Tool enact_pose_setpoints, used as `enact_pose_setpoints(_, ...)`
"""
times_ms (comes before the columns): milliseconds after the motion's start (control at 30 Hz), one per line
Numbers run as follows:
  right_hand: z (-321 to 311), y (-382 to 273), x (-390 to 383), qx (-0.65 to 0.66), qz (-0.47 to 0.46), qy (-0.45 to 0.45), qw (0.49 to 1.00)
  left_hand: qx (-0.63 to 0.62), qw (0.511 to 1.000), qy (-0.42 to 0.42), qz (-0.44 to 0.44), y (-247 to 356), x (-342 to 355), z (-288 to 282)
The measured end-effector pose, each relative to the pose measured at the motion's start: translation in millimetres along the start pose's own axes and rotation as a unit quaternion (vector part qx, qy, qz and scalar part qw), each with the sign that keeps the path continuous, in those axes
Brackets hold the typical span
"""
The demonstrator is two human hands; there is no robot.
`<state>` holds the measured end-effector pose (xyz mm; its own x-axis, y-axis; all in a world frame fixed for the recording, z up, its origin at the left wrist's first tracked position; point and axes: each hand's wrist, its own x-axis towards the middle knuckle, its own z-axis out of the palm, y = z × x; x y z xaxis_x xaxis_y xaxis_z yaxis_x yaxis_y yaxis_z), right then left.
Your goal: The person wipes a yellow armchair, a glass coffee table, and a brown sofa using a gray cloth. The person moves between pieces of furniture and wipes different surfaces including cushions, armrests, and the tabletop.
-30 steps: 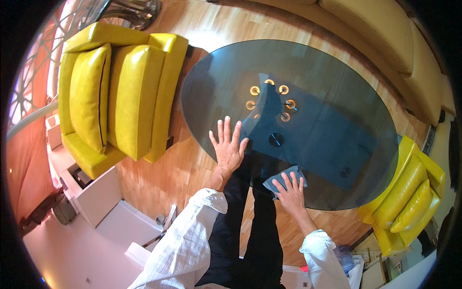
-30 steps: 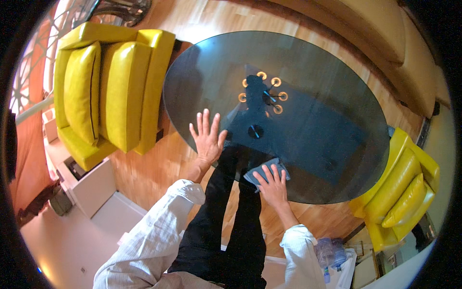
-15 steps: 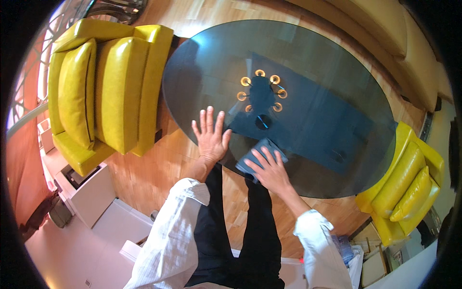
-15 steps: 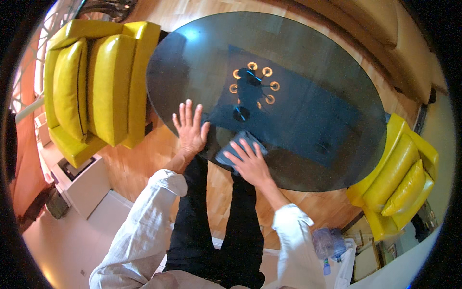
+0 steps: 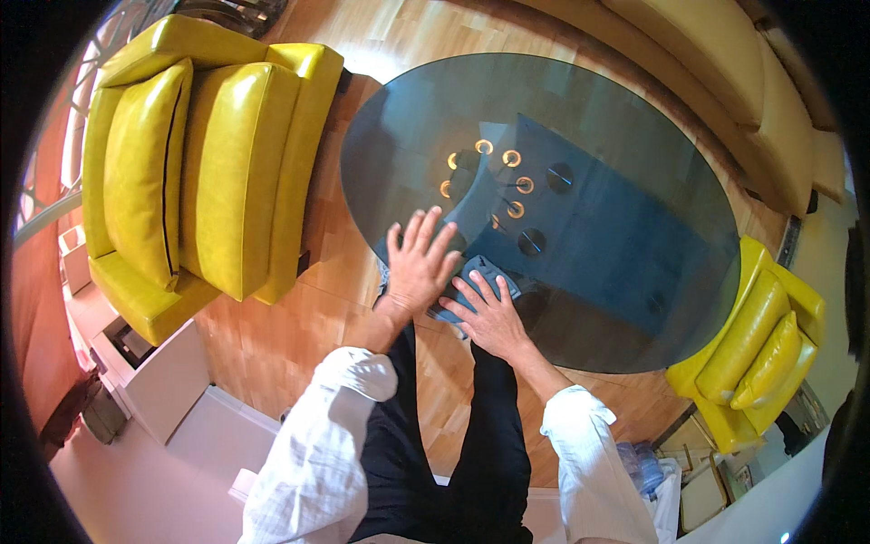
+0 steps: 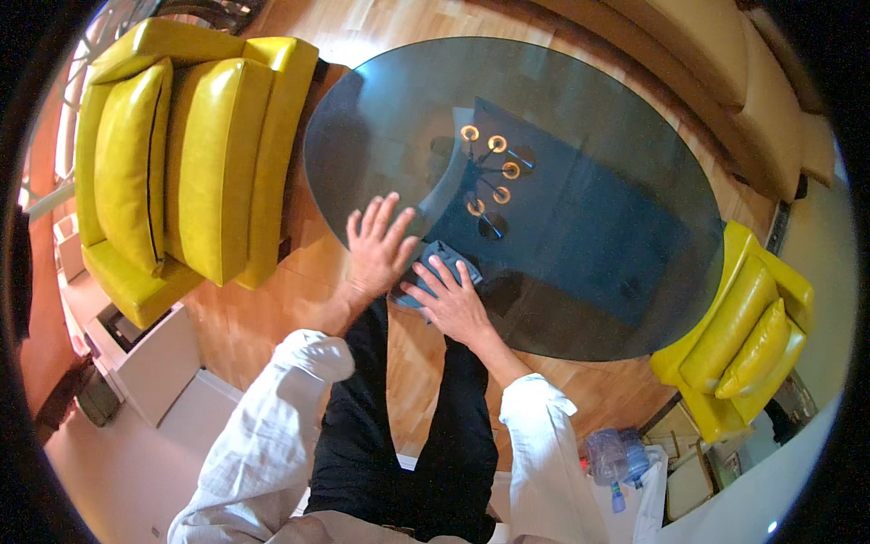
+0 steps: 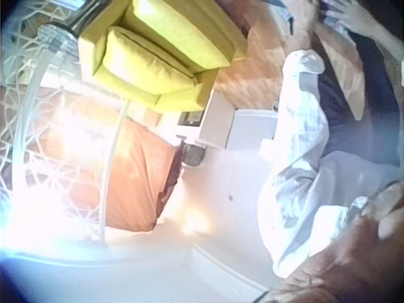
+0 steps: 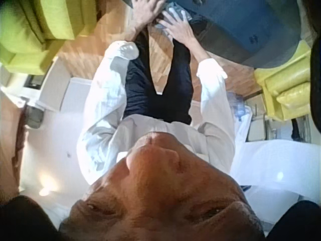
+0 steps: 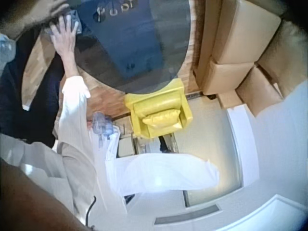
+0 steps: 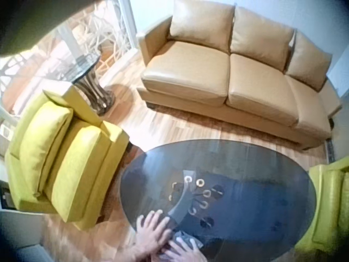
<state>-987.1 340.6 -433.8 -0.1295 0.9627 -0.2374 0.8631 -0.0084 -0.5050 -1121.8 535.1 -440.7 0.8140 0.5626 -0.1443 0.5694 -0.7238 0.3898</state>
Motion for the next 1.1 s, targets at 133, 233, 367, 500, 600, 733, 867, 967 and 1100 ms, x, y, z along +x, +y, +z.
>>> enact_pose_setpoints(133, 1.3, 0.9, -26.8, -0.008, -0.008, -0.027, 1.000, 0.038, 0.998, 0.052, -0.026, -74.0, 5.1, -36.1)
enact_pose_setpoints(233, 5.9, 8.0, -61.6, -0.021, -0.001, -0.056, 0.998, 0.054, 0.998, 0.018, -0.033, -105.1, 8.9, -55.6)
enact_pose_setpoints(367, 0.0, -2.4, -15.4, -0.017, 0.005, -0.032, 0.999, -0.039, 0.999, 0.001, 0.011, -120.5, 14.4, -65.0)
enact_pose_setpoints(500, -16.6, -22.6, 86.8, -0.006, 0.002, 0.019, 1.000, -0.086, 0.996, -0.022, 0.028, -125.0, 29.5, -75.2)
enact_pose_setpoints(600, -20.6, -39.7, 139.3, -0.013, 0.016, 0.046, 0.999, -0.068, 0.997, 0.040, 0.024, -132.0, 37.8, -86.8)
enact_pose_setpoints(733, -18.1, -38.5, 122.4, -0.026, 0.047, 0.009, 0.998, -0.141, 0.989, 0.037, 0.001, -136.2, 40.8, -74.9)
enact_pose_setpoints(867, -9.8, -43.0, 72.9, -0.033, 0.088, -0.042, 0.995, -0.201, 0.979, 0.010, -0.033, -128.3, 39.3, -77.9)
enact_pose_setpoints(967, -12.4, -42.8, 97.5, -0.034, 0.108, -0.031, 0.993, -0.226, 0.973, -0.011, -0.054, -125.4, 41.9, -78.4)
enact_pose_setpoints(1100, -29.1, -41.5, 193.2, -0.021, 0.146, 0.064, 0.987, -0.260, 0.963, 0.013, -0.067, -133.4, 45.0, -90.4)
